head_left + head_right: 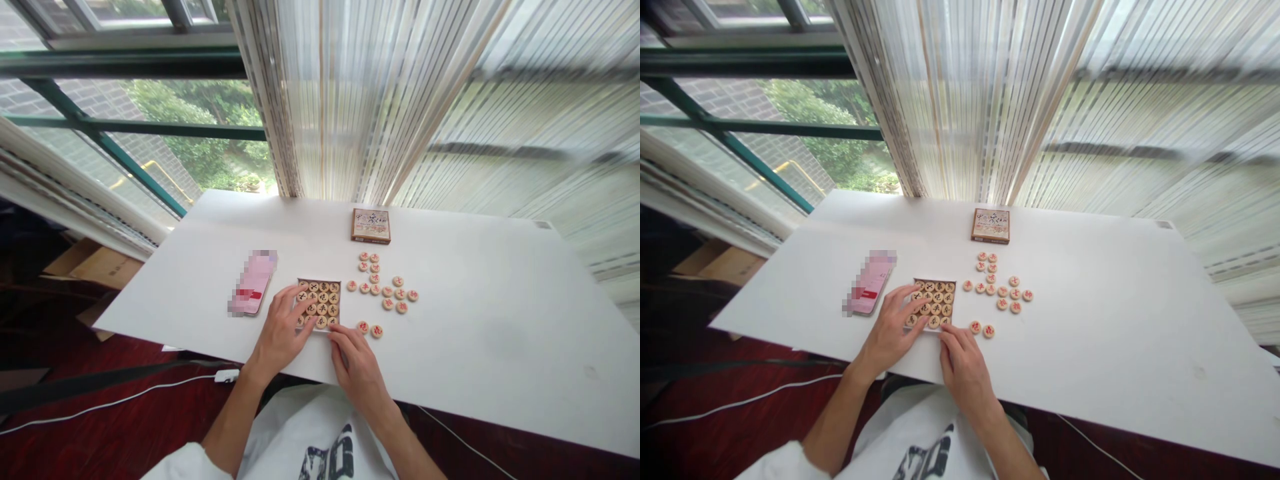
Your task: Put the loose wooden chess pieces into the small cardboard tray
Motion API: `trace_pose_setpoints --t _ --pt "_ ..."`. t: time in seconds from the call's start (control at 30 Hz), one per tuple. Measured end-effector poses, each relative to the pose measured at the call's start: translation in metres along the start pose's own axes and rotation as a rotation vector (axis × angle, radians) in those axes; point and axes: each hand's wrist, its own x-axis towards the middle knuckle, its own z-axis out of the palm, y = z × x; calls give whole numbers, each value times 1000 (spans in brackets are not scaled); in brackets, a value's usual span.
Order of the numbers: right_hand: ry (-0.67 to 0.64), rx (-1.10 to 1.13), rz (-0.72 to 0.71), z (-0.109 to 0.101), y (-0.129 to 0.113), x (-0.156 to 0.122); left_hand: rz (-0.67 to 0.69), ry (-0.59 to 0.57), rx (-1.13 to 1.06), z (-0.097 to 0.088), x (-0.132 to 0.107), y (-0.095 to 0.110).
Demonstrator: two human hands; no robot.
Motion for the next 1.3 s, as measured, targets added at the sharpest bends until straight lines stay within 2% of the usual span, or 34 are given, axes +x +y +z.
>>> trace_pose_setpoints --t 0.07,0.13,0.27,0.33,0.5,0.7,0.97,1.3 --pt "10 4 -2 0 1 -1 -51 39 -29 2 -2 -4" --pt "30 12 -1 0 2 -2 -100 31 -77 4 -6 -9" --pt "74 9 18 1 2 -3 -122 -96 -149 7 -16 -18" --pt "88 -4 28 3 3 -4 -124 -120 -151 10 -20 -22" --pt "125 -58 34 8 6 -6 -129 -77 -161 16 -21 -30" --pt "163 -104 28 13 12 -3 -143 -58 -179 9 -22 -32" --pt "177 -93 47 13 8 3 -234 -2 -218 7 -27 -37" --pt "207 -113 40 14 7 8 -209 47 -173 3 -27 -34"
